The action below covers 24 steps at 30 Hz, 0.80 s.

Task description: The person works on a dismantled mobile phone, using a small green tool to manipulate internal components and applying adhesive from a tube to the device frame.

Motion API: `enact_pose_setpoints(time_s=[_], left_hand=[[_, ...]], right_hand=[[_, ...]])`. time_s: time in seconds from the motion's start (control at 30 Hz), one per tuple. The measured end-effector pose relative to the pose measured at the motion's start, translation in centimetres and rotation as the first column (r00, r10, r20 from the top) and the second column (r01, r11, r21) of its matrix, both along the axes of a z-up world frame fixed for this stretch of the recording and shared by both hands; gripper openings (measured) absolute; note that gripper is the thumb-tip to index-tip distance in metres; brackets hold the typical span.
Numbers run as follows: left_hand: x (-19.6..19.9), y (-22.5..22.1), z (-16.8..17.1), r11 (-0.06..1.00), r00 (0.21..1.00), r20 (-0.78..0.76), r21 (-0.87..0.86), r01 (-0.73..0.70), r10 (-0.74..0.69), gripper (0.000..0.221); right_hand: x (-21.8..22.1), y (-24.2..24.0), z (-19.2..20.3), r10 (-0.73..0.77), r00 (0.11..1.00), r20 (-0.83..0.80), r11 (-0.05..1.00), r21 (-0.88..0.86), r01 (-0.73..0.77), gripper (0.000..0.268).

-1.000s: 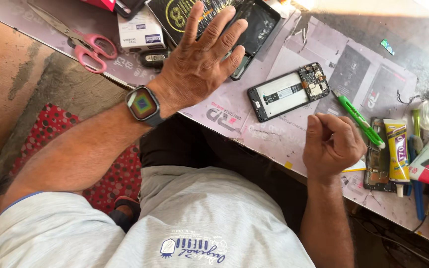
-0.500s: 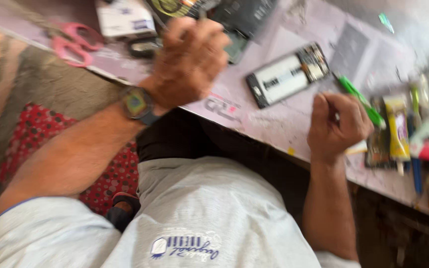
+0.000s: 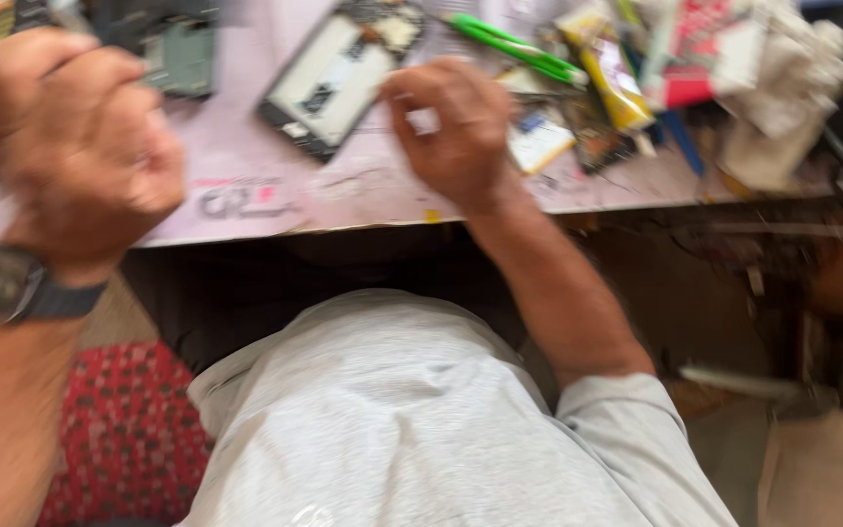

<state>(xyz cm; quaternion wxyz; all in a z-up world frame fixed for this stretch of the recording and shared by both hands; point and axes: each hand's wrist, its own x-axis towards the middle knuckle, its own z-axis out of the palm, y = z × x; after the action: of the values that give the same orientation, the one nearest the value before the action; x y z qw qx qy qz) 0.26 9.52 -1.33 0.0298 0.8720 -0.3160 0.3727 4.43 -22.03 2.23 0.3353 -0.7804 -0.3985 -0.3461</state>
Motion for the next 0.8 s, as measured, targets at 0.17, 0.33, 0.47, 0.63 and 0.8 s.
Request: enact_pose_setpoints(time_s=[0.17, 0.33, 0.47, 0.63, 0.8], left_hand=[[-0.7, 1.0, -1.9, 0.998, 0.985, -0.173, -0.063, -0.027, 0.015, 0.018], [-1.3, 0.6, -2.1, 0.993, 0.983, -0.184, -0.115, 0.001, -0.022, 0.015], [-1.9, -1.8, 0.9, 0.994, 0.957, -0.287, -0.108, 0.012, -0.043, 0.008], [-0.9, -6.0, 5.4, 0.996, 0.936, -0.342, -0.048, 0.071, -0.083, 0.011], [1.6, -8.6, 7.1, 0.989, 0.92, -0.365, -0.015, 0.149, -0.144, 0.01]], right_hand=[[-0.2, -1.0, -2.9, 0.055, 0.991, 0.122, 0.994, -0.099, -0.043, 0.009], [-0.8, -7.6, 2.0, -0.227, 0.968, 0.106, 0.939, -0.242, 0.246, 0.011], [-1.1, -14.3, 6.7, -0.53, 0.848, -0.009, 0.771, -0.422, 0.477, 0.009], [-1.9, -17.9, 9.1, -0.41, 0.875, -0.256, 0.88, -0.364, 0.306, 0.005], [-1.9, -18.4, 9.7, -0.483, 0.752, -0.449, 0.875, -0.272, 0.4, 0.007]])
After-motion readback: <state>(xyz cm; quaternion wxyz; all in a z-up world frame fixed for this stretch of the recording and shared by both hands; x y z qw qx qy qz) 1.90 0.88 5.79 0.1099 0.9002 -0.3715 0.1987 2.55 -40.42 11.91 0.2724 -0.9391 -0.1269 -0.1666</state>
